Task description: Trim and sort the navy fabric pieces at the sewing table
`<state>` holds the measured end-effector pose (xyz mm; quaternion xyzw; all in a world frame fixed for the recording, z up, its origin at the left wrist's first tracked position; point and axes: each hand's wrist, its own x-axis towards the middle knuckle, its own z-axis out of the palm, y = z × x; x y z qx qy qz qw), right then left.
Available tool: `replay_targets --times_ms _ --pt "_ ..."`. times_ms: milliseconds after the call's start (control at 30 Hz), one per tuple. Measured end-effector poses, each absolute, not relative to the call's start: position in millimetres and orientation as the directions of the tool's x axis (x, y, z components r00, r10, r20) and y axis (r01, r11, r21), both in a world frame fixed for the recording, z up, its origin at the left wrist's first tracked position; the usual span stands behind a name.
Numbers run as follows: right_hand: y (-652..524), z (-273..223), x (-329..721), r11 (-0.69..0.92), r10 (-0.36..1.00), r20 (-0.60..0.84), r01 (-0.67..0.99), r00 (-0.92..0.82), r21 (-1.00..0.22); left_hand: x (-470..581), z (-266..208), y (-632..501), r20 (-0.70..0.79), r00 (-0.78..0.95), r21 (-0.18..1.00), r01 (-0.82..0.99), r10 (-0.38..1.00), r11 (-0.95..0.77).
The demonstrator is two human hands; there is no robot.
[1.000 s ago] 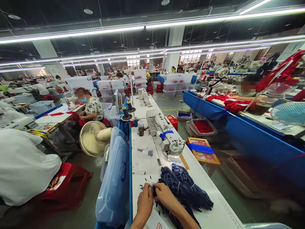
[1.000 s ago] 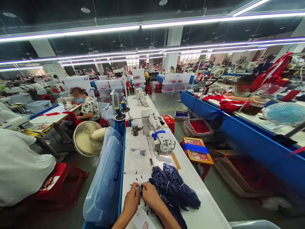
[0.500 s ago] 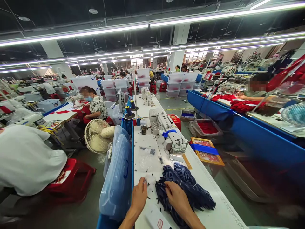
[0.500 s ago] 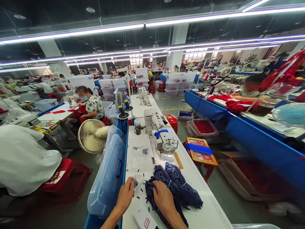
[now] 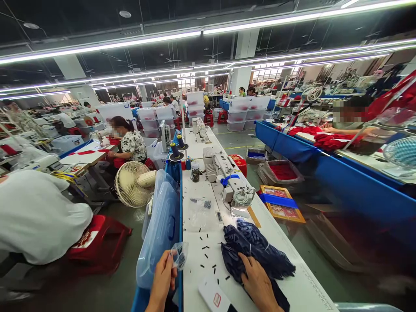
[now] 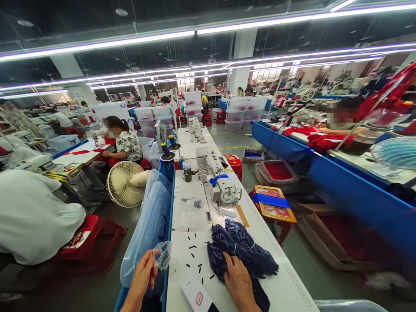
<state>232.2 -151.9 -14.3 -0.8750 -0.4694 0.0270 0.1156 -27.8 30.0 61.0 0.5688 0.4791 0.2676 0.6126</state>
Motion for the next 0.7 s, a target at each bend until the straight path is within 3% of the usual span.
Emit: replay_targets --times_ms 233,367,467,600,700 --pt "-159 -10 229 -0.526 0.835 0.064 0.826 0.547 -0.202 -74 36 9 -0.383 0.380 0.924 0.167 0.842 0.344" --pt "-144 -9 204 -0.416 0.908 -0.088 0.856 0.410 -0.308 -82 25 -16 -0.410 0.334 0.912 0.142 0.849 0.385" --pt "-130 -16 188 -0.463 0.885 -0.190 0.846 0.425 -0.264 -79 21 -34 -0.425 0.317 0.905 0.119 0.848 0.409" --pt "-106 -24 182 -0.489 0.866 -0.232 0.845 0.442 -0.215 -78 20 -48 -0.433 0.314 0.900 0.106 0.845 0.422" --pt "-80 -24 184 -0.452 0.888 -0.220 0.858 0.404 -0.246 -83 22 -53 -0.445 0.289 0.896 0.123 0.848 0.428"
